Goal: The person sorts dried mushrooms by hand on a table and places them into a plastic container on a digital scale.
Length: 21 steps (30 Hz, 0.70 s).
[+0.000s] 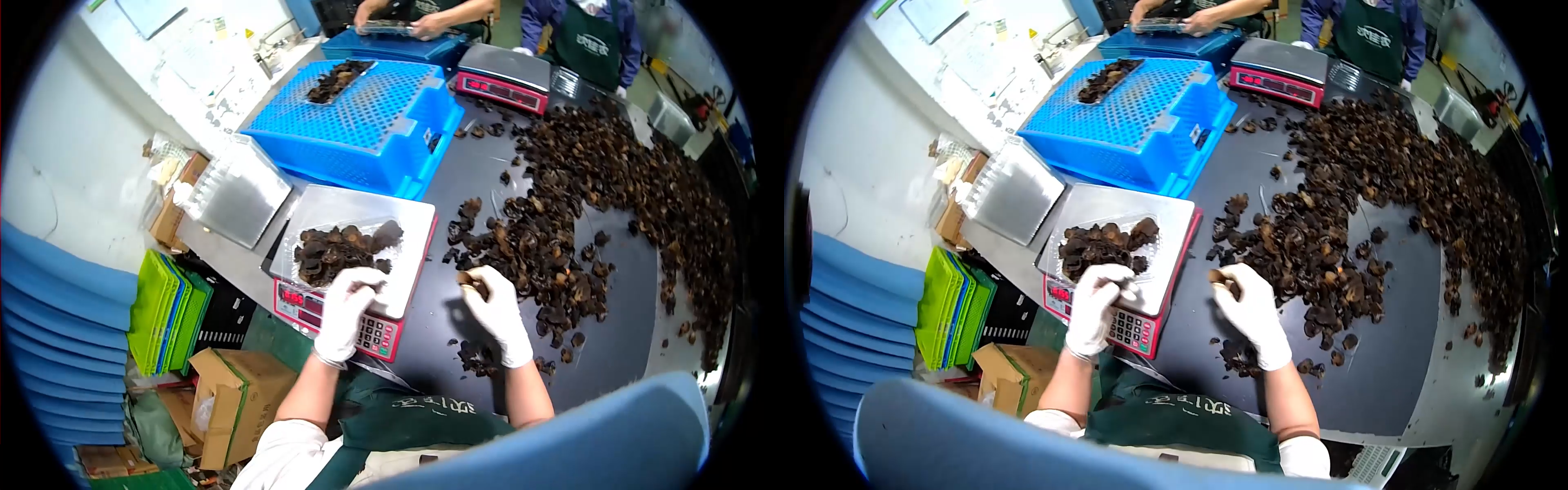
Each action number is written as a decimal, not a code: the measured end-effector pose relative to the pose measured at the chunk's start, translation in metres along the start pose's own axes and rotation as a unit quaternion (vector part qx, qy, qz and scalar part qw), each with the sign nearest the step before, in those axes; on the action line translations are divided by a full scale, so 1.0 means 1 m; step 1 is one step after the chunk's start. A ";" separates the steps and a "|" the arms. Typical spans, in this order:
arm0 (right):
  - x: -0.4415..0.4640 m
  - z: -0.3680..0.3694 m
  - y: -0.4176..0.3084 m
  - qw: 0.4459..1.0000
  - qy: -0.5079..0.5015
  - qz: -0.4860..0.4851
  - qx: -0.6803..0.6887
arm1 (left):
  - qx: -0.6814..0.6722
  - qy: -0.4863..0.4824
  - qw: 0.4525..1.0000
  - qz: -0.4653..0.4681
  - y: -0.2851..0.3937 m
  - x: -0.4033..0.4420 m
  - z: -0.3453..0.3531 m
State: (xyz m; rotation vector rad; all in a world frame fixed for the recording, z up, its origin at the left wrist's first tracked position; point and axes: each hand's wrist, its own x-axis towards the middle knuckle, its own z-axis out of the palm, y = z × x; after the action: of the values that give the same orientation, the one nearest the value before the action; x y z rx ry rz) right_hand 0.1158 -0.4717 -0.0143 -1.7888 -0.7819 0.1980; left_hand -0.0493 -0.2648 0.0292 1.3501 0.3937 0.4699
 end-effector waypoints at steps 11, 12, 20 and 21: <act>0.095 0.138 -0.049 0.962 -0.068 -0.241 -0.112 | 0.434 0.021 0.854 0.285 -0.024 0.079 -0.081; 0.095 0.139 -0.049 0.955 -0.063 -0.254 -0.139 | 0.418 0.027 0.864 0.278 -0.020 0.077 -0.079; 0.094 0.076 -0.050 0.987 -0.048 -0.107 0.111 | 0.334 0.135 0.909 0.212 0.016 0.063 -0.110; 0.093 0.073 -0.036 0.988 -0.034 -0.074 0.133 | 0.289 0.148 0.926 0.195 0.024 0.059 -0.115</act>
State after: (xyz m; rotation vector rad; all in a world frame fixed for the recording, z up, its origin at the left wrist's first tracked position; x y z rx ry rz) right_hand 0.1364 -0.3536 0.0134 -1.4731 -0.8903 0.2544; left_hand -0.0627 -0.1344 0.0318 1.9541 0.5392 0.9473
